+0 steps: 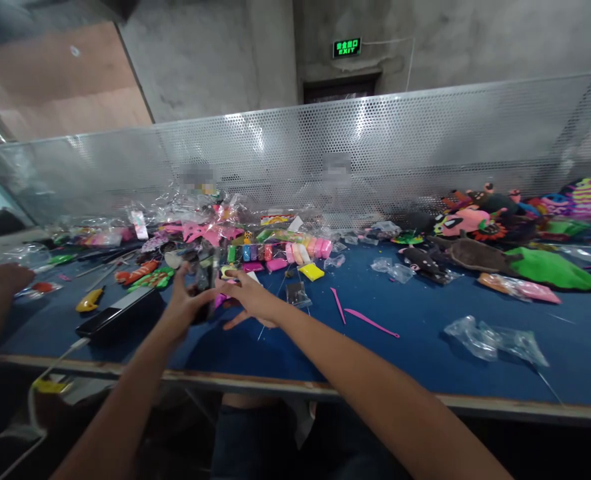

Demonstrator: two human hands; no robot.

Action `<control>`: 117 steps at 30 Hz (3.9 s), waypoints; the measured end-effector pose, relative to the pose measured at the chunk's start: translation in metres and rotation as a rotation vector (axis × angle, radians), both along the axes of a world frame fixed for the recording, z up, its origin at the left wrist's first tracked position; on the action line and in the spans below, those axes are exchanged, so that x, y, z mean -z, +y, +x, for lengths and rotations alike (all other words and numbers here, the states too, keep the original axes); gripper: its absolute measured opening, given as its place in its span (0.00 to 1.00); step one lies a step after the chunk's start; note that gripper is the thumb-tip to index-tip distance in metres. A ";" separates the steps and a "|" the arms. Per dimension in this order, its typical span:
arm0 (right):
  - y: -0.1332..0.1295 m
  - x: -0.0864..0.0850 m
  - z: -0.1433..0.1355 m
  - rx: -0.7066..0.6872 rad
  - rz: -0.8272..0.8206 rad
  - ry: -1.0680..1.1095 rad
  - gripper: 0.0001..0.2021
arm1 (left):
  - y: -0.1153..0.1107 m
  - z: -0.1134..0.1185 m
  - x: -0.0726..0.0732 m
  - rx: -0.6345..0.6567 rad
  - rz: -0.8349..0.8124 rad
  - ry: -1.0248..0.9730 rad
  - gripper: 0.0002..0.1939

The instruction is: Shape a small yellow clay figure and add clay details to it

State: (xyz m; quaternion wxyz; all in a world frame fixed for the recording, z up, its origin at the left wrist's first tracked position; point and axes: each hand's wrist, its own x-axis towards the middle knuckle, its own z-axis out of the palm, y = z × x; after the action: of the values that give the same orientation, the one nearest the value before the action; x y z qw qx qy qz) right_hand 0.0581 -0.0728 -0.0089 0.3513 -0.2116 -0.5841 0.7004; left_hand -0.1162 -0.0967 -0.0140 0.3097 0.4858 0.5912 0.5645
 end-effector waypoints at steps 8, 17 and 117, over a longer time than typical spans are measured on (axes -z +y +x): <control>0.011 0.018 0.011 0.160 -0.159 0.128 0.24 | 0.016 0.056 0.017 0.127 0.094 -0.472 0.24; 0.006 0.017 0.013 0.125 -0.030 0.099 0.33 | 0.001 0.048 0.018 0.113 0.206 -0.452 0.32; 0.033 0.017 0.021 0.738 0.140 0.039 0.22 | 0.007 0.045 0.020 0.004 0.179 -0.636 0.22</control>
State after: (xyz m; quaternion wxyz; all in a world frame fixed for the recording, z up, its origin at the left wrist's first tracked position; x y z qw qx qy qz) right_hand 0.0795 -0.0401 -0.0258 0.6049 -0.3698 -0.5083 0.4888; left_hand -0.0714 -0.0899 -0.0345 0.4361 0.3118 0.4121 0.7368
